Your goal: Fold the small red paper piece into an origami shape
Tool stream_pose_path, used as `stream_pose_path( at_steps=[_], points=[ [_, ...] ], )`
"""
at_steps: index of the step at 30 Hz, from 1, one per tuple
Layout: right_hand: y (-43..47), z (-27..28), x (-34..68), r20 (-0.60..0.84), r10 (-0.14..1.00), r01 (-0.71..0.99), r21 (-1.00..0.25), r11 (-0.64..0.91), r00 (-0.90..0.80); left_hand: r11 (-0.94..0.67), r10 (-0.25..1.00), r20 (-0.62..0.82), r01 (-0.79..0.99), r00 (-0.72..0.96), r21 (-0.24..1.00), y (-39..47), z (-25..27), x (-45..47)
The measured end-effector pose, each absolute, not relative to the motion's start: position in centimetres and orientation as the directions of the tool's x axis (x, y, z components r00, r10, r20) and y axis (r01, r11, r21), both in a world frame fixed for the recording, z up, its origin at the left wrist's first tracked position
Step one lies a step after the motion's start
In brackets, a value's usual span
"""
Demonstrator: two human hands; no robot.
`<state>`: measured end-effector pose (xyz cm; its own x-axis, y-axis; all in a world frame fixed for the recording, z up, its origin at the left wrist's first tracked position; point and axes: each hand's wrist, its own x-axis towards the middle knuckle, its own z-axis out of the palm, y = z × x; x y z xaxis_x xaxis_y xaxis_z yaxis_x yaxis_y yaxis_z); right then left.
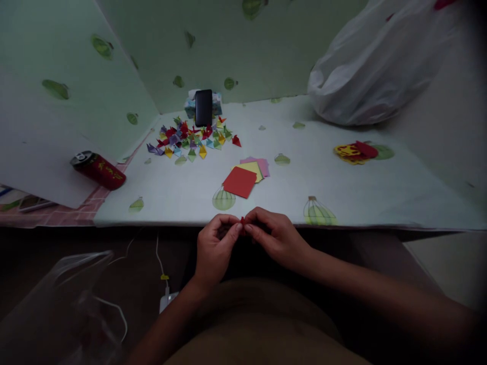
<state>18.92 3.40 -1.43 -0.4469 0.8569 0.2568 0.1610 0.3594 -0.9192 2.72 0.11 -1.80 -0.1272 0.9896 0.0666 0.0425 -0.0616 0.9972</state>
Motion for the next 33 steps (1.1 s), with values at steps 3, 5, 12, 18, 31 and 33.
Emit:
stream_pose_path(
  at_steps=[3,5,12,18,31,33],
  points=[
    [3.4,-1.5,18.9,0.264,0.853,0.173,-0.911,0.374,-0.451,-0.053,0.994,0.057,0.044,-0.096,0.998,0.1,-1.7,2.7],
    [3.5,-1.5,18.9,0.285,0.845,0.173,-0.901,0.397,-0.453,-0.025,0.997,0.025,0.003,-0.077,1.0,0.1,-1.7,2.7],
    [3.7,-1.4,19.1,0.242,0.844,0.143,-0.927,0.347,-0.479,0.024,0.996,-0.026,-0.014,-0.088,1.0,0.0,-1.7,2.5],
    [4.0,-0.7,19.2,0.145,0.857,0.09,-0.972,0.217,-0.495,-0.099,0.995,0.099,-0.004,-0.033,0.995,0.0,-1.6,2.1],
    [3.8,-0.8,19.0,0.089,0.848,0.148,-0.97,0.193,-0.522,0.019,0.997,-0.02,-0.027,-0.069,0.999,-0.3,-1.9,2.2],
    [3.7,-0.8,18.9,0.104,0.846,0.187,-0.954,0.233,-0.524,0.026,0.998,-0.028,-0.03,-0.054,0.999,-0.2,-1.9,2.2]
  ],
)
